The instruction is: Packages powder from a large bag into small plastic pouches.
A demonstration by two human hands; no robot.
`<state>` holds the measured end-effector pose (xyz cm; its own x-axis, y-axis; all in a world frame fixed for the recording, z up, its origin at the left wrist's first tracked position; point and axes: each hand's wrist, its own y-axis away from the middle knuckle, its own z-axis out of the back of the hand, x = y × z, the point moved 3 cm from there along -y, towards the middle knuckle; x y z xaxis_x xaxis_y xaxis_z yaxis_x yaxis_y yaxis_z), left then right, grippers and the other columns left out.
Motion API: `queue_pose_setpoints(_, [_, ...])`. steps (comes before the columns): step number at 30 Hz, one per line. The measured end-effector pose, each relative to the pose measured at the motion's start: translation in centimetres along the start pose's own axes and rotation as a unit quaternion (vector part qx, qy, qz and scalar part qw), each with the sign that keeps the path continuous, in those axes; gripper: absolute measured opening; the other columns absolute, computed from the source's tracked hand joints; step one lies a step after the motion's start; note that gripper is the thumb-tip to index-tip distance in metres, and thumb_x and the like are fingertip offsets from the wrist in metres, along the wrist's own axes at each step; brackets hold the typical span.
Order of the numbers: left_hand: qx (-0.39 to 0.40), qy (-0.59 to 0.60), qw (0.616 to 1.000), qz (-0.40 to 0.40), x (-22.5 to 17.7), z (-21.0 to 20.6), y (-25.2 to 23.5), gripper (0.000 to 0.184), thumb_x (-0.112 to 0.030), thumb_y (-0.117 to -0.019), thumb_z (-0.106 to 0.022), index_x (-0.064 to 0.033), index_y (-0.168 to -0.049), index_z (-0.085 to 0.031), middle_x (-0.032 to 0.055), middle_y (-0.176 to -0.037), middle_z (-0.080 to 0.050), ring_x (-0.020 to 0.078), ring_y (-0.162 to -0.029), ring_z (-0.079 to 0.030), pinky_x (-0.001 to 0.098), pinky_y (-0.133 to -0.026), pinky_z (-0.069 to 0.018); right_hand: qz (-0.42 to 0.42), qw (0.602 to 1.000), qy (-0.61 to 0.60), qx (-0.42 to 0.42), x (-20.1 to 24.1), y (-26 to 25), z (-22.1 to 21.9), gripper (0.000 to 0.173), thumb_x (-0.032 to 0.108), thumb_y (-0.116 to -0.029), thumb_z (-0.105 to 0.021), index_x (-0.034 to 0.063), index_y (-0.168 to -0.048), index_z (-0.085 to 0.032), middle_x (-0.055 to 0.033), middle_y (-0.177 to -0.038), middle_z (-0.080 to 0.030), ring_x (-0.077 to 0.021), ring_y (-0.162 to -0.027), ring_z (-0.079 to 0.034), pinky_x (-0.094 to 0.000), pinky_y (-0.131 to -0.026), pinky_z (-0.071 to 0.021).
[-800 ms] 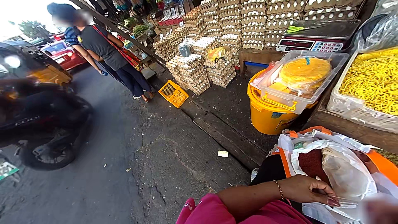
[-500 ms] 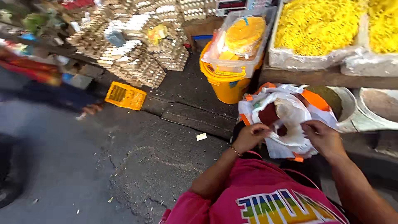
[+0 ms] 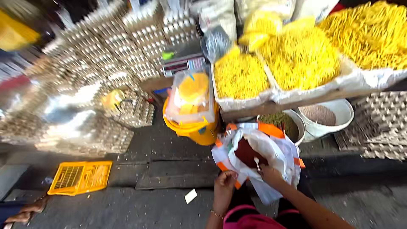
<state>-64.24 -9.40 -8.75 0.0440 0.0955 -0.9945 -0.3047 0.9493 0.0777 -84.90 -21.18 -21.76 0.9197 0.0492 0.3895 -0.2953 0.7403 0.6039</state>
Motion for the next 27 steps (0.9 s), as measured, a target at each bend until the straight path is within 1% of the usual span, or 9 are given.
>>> queue_pose_setpoints(3, [-0.004,0.027,1.000,0.007,0.2,-0.3,-0.9,0.011,-0.004,-0.0937,-0.067,0.0024,-0.101,-0.072,0.0044,-0.092,-0.073,0.0073,-0.086,-0.069,0.0263,-0.083,-0.0577,-0.015,0.999,0.033,0.022,0.7,-1.7,-0.3,0.053,0.038,-0.1061,-0.052,0.0022,-0.145,-0.053,-0.0298,-0.137,-0.059,-0.0493,-0.127,-0.058,-0.0681,-0.101,-0.0462])
queue_pose_setpoints(6, [0.001,0.040,0.999,0.010,0.4,-0.3,-1.5,0.010,-0.003,-0.0935,-0.067,0.0019,-0.101,-0.072,0.0025,-0.090,-0.073,0.0053,-0.084,-0.068,0.0250,-0.081,-0.0574,-0.023,0.997,0.053,0.047,0.7,-3.5,-0.3,0.058,0.044,-0.1044,-0.054,0.0057,-0.148,-0.051,-0.0267,-0.138,-0.060,-0.0458,-0.128,-0.058,-0.0648,-0.104,-0.0467])
queue_pose_setpoints(8, [0.003,0.048,0.999,0.011,0.8,0.0,-1.8,0.010,-0.002,-0.0934,-0.067,0.0017,-0.101,-0.072,0.0020,-0.089,-0.072,0.0051,-0.082,-0.068,0.0244,-0.079,-0.0572,-0.021,0.996,0.057,0.064,0.6,-4.4,-0.3,0.062,0.046,-0.1022,-0.057,0.0044,-0.147,-0.052,-0.0275,-0.138,-0.061,-0.0459,-0.129,-0.058,-0.0648,-0.104,-0.0464])
queue_pose_setpoints(13, [-0.008,0.059,0.998,0.024,1.3,1.3,-2.3,0.009,-0.003,-0.0940,-0.067,0.0011,-0.100,-0.072,0.0027,-0.087,-0.072,0.0058,-0.079,-0.067,0.0240,-0.076,-0.0571,-0.030,0.992,0.080,0.091,0.4,-5.4,-1.4,0.058,0.037,-0.0993,-0.062,0.0040,-0.146,-0.051,-0.0263,-0.135,-0.063,-0.0444,-0.125,-0.061,-0.0646,-0.101,-0.0489])
queue_pose_setpoints(17, [-0.037,0.063,0.997,0.018,0.2,2.5,-2.1,0.008,-0.002,-0.0936,-0.067,0.0012,-0.099,-0.072,0.0031,-0.088,-0.072,0.0060,-0.081,-0.068,0.0238,-0.078,-0.0572,-0.041,0.991,0.082,0.093,1.0,-5.4,-2.1,0.059,0.032,-0.0995,-0.061,0.0038,-0.149,-0.047,-0.0263,-0.137,-0.061,-0.0441,-0.126,-0.061,-0.0624,-0.100,-0.0503])
queue_pose_setpoints(20, [-0.061,0.063,0.996,0.012,-0.7,3.5,-1.3,0.008,-0.003,-0.0940,-0.068,0.0012,-0.099,-0.072,0.0050,-0.089,-0.072,0.0080,-0.082,-0.068,0.0250,-0.079,-0.0576,-0.051,0.992,0.082,0.086,1.5,-5.0,-2.0,0.060,0.033,-0.0982,-0.063,0.0028,-0.148,-0.047,-0.0261,-0.136,-0.062,-0.0433,-0.126,-0.061,-0.0621,-0.100,-0.0501])
queue_pose_setpoints(22, [-0.071,0.064,0.995,0.005,-1.0,4.0,-0.4,0.008,-0.003,-0.0947,-0.066,0.0014,-0.099,-0.072,0.0054,-0.089,-0.072,0.0087,-0.082,-0.068,0.0253,-0.079,-0.0574,-0.053,0.992,0.084,0.078,1.7,-4.8,-1.9,0.065,0.031,-0.0964,-0.064,0.0023,-0.151,-0.043,-0.0265,-0.136,-0.062,-0.0436,-0.125,-0.061,-0.0617,-0.100,-0.0503])
queue_pose_setpoints(24, [-0.082,0.063,0.995,0.002,-0.9,4.3,0.5,0.008,-0.003,-0.0944,-0.066,0.0014,-0.098,-0.072,0.0053,-0.088,-0.072,0.0083,-0.082,-0.068,0.0249,-0.079,-0.0575,-0.060,0.994,0.072,0.059,1.8,-5.0,-1.7,0.075,0.030,-0.0947,-0.067,0.0016,-0.156,-0.034,-0.0281,-0.135,-0.061,-0.0444,-0.125,-0.061,-0.0613,-0.100,-0.0499])
queue_pose_setpoints(27, [-0.079,0.047,0.996,0.000,-0.4,4.1,1.8,0.009,-0.004,-0.0948,-0.066,0.0017,-0.099,-0.072,0.0056,-0.089,-0.072,0.0087,-0.083,-0.068,0.0254,-0.080,-0.0575,-0.077,0.996,0.024,0.026,1.6,-4.6,-1.2,0.083,0.022,-0.0911,-0.070,-0.0007,-0.158,-0.027,-0.0321,-0.135,-0.059,-0.0475,-0.125,-0.060,-0.0623,-0.101,-0.0490])
